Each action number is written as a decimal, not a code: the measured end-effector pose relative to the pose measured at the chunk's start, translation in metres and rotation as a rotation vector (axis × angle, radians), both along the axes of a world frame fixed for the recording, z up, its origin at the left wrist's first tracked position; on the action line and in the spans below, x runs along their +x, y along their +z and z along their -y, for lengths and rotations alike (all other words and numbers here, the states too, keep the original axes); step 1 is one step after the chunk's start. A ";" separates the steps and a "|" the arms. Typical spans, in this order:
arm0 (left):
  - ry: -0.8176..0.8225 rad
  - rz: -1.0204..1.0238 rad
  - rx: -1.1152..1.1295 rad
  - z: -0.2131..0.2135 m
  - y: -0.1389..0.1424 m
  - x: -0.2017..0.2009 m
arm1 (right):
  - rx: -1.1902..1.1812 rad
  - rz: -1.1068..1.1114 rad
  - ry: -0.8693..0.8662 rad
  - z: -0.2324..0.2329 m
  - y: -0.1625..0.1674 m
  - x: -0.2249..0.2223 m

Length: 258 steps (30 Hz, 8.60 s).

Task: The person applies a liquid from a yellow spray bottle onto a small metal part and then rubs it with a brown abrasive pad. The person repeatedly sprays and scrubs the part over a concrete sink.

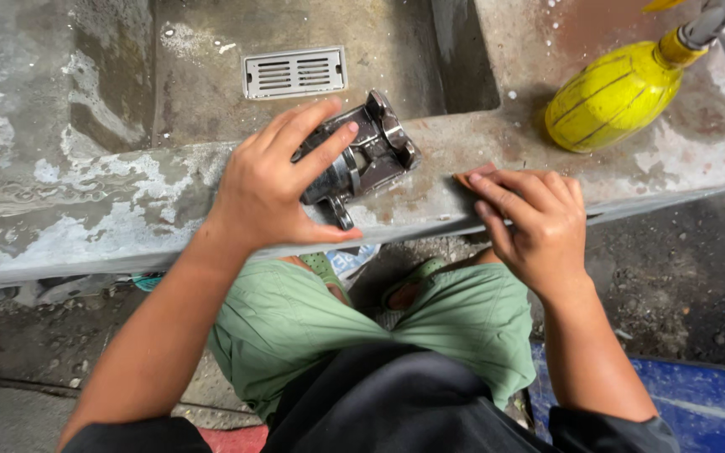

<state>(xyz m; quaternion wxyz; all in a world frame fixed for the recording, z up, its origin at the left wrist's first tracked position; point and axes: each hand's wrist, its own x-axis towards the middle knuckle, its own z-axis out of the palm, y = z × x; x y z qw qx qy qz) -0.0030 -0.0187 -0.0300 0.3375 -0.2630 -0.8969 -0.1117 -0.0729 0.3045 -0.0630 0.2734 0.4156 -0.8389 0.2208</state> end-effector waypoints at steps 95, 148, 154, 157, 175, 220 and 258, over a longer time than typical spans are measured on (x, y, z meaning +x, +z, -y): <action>0.026 0.190 0.355 -0.033 0.048 -0.021 | -0.612 0.427 0.227 0.064 0.004 0.025; 0.042 0.191 0.389 -0.031 0.047 -0.026 | -0.625 0.387 0.267 0.077 0.004 0.028; 0.037 0.217 0.390 -0.030 0.046 -0.027 | -0.652 0.472 0.258 0.082 0.011 0.022; 0.028 0.188 0.381 -0.030 0.046 -0.027 | -0.654 0.394 0.269 0.084 0.012 0.024; 0.041 0.179 0.420 -0.030 0.044 -0.029 | -0.655 0.364 0.225 0.087 0.001 0.018; 0.068 0.199 0.405 -0.030 0.046 -0.027 | -0.628 0.391 0.248 0.081 0.001 0.025; 0.041 0.149 0.411 -0.029 0.047 -0.027 | -0.604 0.352 0.165 0.079 0.005 0.034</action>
